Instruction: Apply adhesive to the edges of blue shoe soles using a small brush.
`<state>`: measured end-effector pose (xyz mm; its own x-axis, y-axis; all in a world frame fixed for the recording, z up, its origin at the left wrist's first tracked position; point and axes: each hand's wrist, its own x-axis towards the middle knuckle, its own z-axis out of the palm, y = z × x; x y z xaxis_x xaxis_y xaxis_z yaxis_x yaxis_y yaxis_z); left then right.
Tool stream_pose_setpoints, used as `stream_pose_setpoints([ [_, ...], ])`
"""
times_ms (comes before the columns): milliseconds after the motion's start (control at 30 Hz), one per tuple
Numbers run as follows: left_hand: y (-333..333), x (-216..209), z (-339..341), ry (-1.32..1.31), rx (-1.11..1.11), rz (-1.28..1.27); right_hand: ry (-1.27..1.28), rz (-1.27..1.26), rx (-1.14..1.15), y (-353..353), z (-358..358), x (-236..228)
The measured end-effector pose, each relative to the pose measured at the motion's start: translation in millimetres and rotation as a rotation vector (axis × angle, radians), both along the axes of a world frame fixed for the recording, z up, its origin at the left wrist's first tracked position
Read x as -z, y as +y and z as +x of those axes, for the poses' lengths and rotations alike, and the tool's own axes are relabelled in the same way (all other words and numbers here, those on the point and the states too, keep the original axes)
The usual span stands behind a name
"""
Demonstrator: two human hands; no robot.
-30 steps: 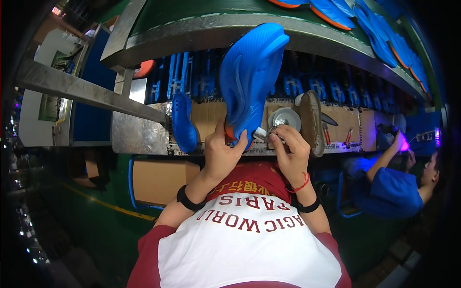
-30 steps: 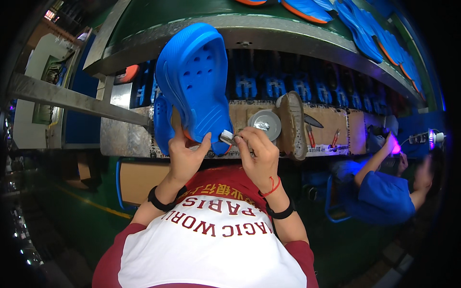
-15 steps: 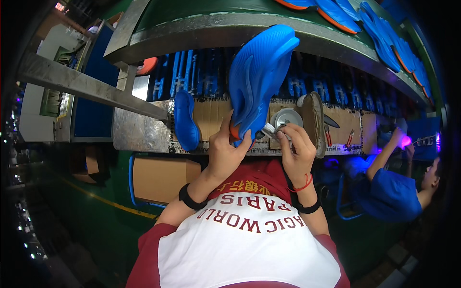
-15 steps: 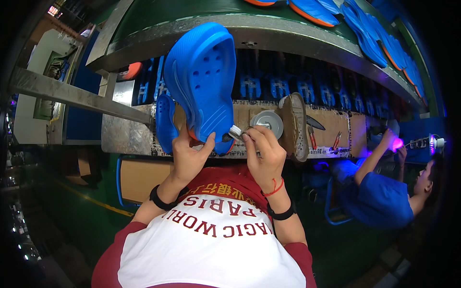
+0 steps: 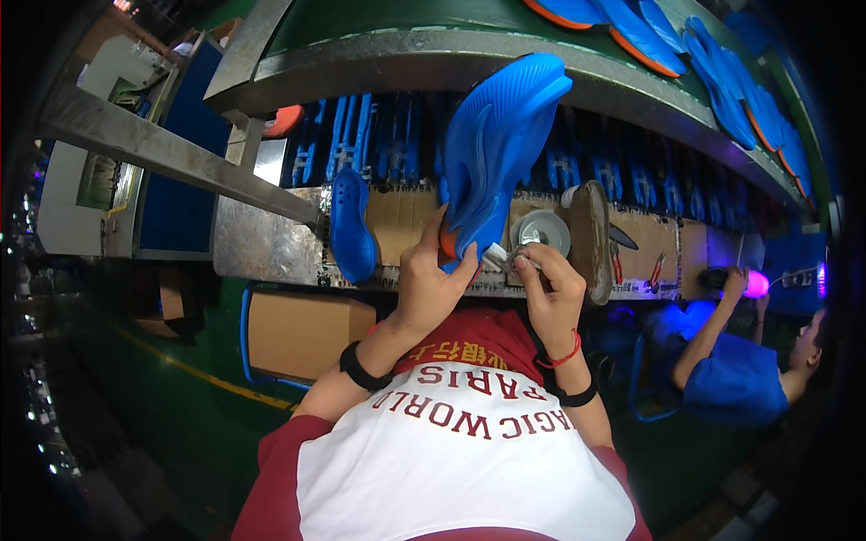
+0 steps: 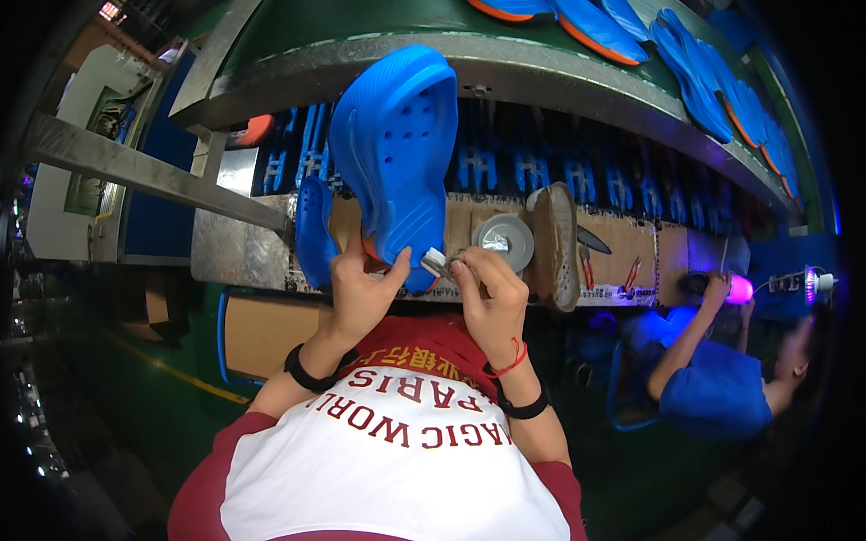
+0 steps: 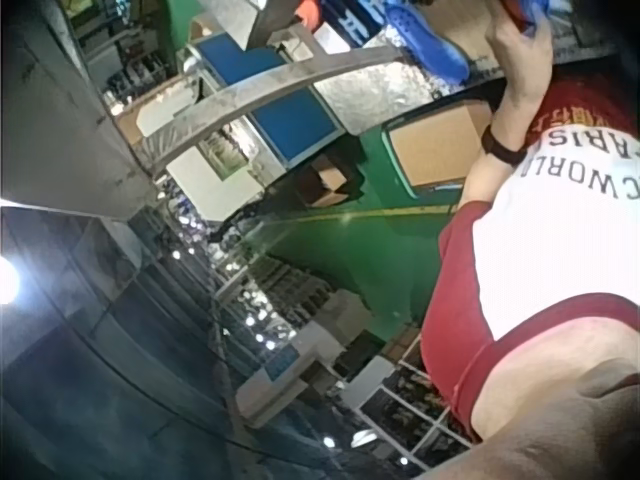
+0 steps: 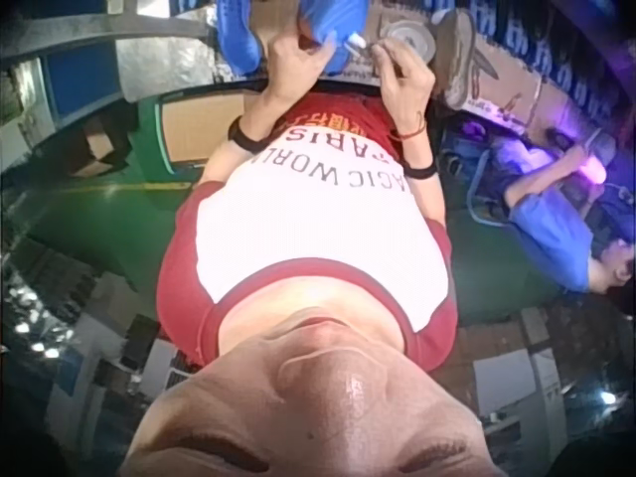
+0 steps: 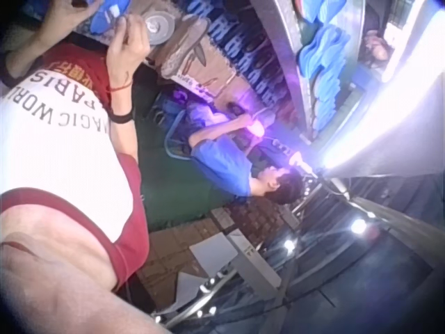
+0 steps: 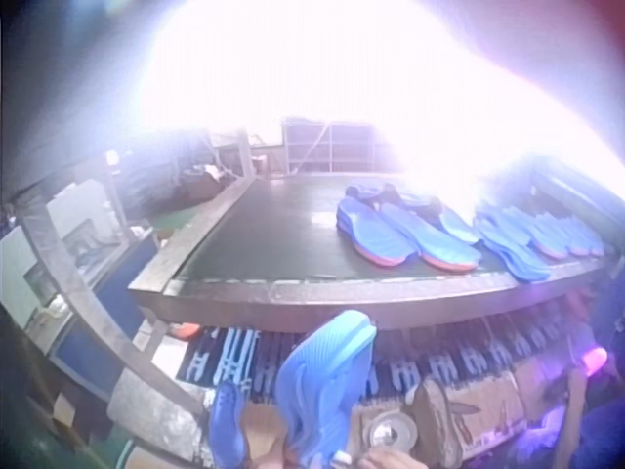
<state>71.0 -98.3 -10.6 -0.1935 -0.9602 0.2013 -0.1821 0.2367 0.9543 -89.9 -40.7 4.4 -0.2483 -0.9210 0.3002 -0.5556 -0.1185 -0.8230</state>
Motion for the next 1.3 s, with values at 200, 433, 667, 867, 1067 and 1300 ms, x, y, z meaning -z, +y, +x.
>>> stream_pose_setpoints([
  [200,-28,-19,-12,0.02,0.046,0.086,-0.309,-0.061,0.192,7,-17,2],
  [433,-153,-94,-32,0.454,0.34,0.342,-0.422,-0.026,0.299,25,-45,7],
  [667,-179,-83,-36,0.699,0.365,0.462,-0.317,-0.041,0.22,24,-33,22],
  [867,-74,117,12,0.019,0.199,0.338,-0.227,0.028,0.261,30,-44,46],
  [1067,7,293,44,-0.262,0.044,0.585,-0.173,0.145,0.263,32,-40,56],
  [1300,-21,189,37,0.415,0.208,1.155,-0.162,0.192,0.257,30,-36,50],
])
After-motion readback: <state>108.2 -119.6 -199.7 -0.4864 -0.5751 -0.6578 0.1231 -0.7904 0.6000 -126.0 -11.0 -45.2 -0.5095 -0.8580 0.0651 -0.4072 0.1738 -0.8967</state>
